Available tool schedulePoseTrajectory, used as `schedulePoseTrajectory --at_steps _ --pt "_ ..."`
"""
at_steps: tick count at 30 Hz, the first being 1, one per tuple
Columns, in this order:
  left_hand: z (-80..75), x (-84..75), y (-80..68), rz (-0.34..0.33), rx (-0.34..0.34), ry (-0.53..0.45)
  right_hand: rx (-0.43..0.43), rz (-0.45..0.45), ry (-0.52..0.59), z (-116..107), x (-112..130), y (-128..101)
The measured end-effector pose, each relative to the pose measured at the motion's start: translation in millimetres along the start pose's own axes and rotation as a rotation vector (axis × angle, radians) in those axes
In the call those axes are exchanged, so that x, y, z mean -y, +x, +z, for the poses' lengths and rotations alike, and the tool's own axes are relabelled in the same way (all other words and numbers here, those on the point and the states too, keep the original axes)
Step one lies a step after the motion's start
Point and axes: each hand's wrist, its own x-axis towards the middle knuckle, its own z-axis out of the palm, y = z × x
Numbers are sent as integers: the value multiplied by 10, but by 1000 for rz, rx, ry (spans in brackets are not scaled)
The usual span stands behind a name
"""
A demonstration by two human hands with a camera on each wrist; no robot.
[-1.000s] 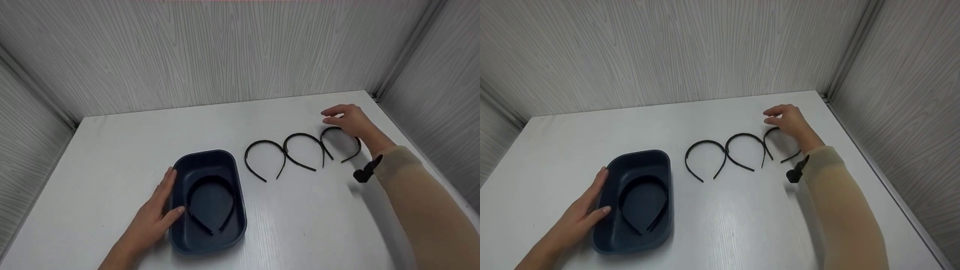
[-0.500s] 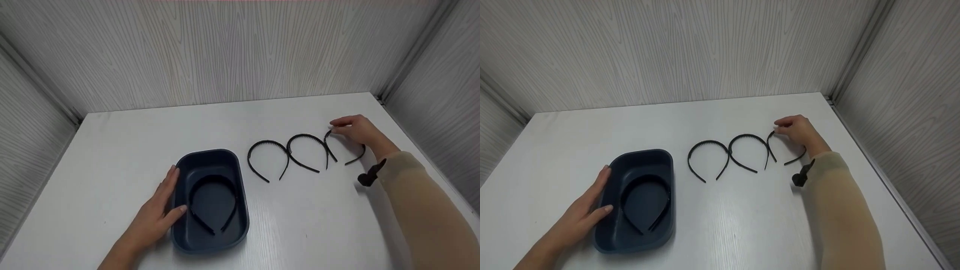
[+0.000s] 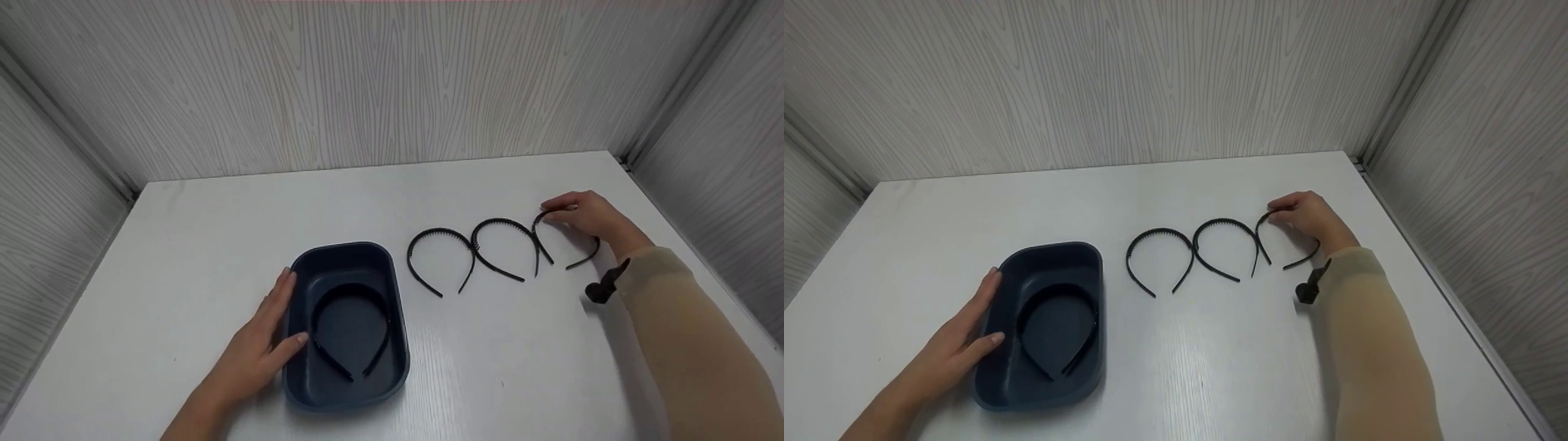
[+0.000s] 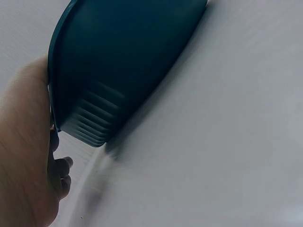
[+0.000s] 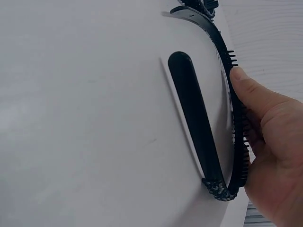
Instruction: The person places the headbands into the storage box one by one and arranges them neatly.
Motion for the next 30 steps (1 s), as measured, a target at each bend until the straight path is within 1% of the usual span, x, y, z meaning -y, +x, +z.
schedulePoseTrajectory --at_steps 9,14,19,24,30 --pt "24 0 25 -8 4 0 -14 -10 -14 9 -54 -8" --pt "25 -2 38 3 -3 -10 -23 -34 -28 1 -34 -15" --pt "21 2 42 8 -4 -7 -18 -37 -36 -6 -29 0" --pt "16 5 44 21 -7 -1 -24 -38 -33 9 -46 21" --pt "7 10 52 25 -8 -4 -32 -35 0 15 -52 31"
